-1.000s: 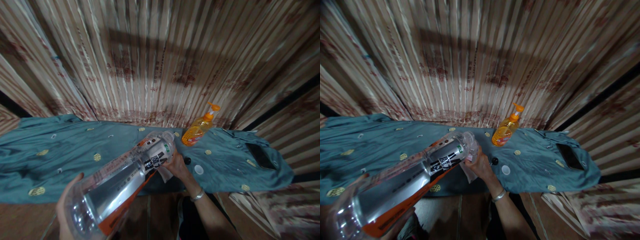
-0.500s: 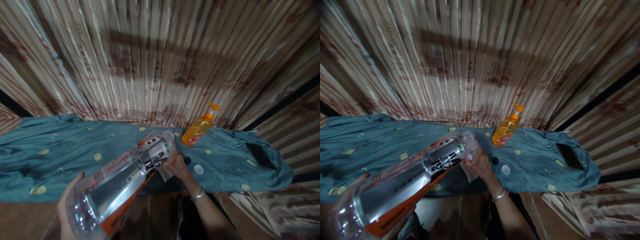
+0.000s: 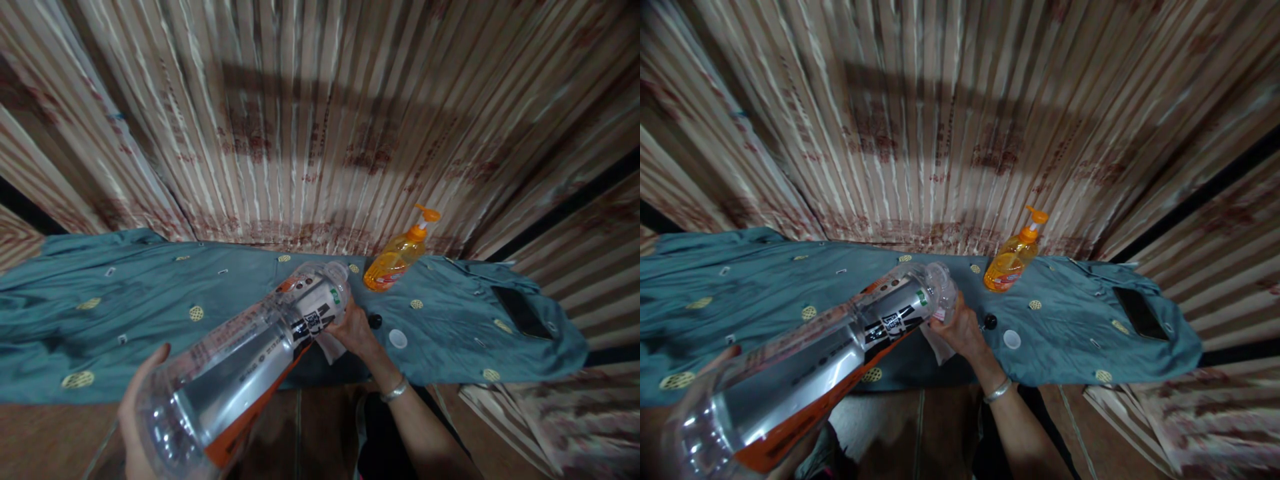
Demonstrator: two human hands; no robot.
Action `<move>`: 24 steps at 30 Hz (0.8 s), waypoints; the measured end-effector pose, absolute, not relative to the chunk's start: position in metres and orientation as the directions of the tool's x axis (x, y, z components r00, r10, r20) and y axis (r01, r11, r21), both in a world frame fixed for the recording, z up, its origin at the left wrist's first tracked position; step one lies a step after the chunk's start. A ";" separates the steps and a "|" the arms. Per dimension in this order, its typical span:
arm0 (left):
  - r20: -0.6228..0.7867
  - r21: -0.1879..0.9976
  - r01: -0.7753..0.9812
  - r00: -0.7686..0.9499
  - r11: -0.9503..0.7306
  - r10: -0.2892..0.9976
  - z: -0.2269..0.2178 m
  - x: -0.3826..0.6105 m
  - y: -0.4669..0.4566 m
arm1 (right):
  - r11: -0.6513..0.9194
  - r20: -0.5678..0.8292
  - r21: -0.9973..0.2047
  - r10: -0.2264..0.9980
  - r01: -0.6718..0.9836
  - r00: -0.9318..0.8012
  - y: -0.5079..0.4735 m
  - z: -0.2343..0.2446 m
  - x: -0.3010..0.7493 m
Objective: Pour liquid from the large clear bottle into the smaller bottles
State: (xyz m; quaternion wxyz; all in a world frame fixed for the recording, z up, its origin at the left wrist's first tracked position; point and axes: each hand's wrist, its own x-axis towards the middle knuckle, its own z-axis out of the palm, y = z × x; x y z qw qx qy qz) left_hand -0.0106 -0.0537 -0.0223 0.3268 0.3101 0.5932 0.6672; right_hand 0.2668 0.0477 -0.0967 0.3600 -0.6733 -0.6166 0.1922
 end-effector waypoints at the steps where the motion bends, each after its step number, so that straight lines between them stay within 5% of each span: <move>1: 0.049 0.997 -0.026 -0.586 -0.079 0.809 -0.024 -0.013 -0.054 | 0.013 0.183 -0.715 0.969 0.699 0.169 0.048 -0.097 0.267; 12: 0.356 0.934 0.208 -0.463 -0.291 0.811 -0.036 -0.011 -0.059 | 0.053 0.237 -0.687 0.959 0.725 0.155 0.050 -0.104 0.270; 18: 0.230 0.973 0.114 -0.520 -0.199 0.822 -0.034 -0.016 -0.060 | 0.042 0.225 -0.700 0.960 0.713 0.165 0.050 -0.105 0.268; 24: 0.373 0.926 0.245 -0.466 -0.288 0.803 -0.033 -0.013 -0.059 | 0.049 0.196 -0.723 0.971 0.689 0.137 0.049 -0.102 0.268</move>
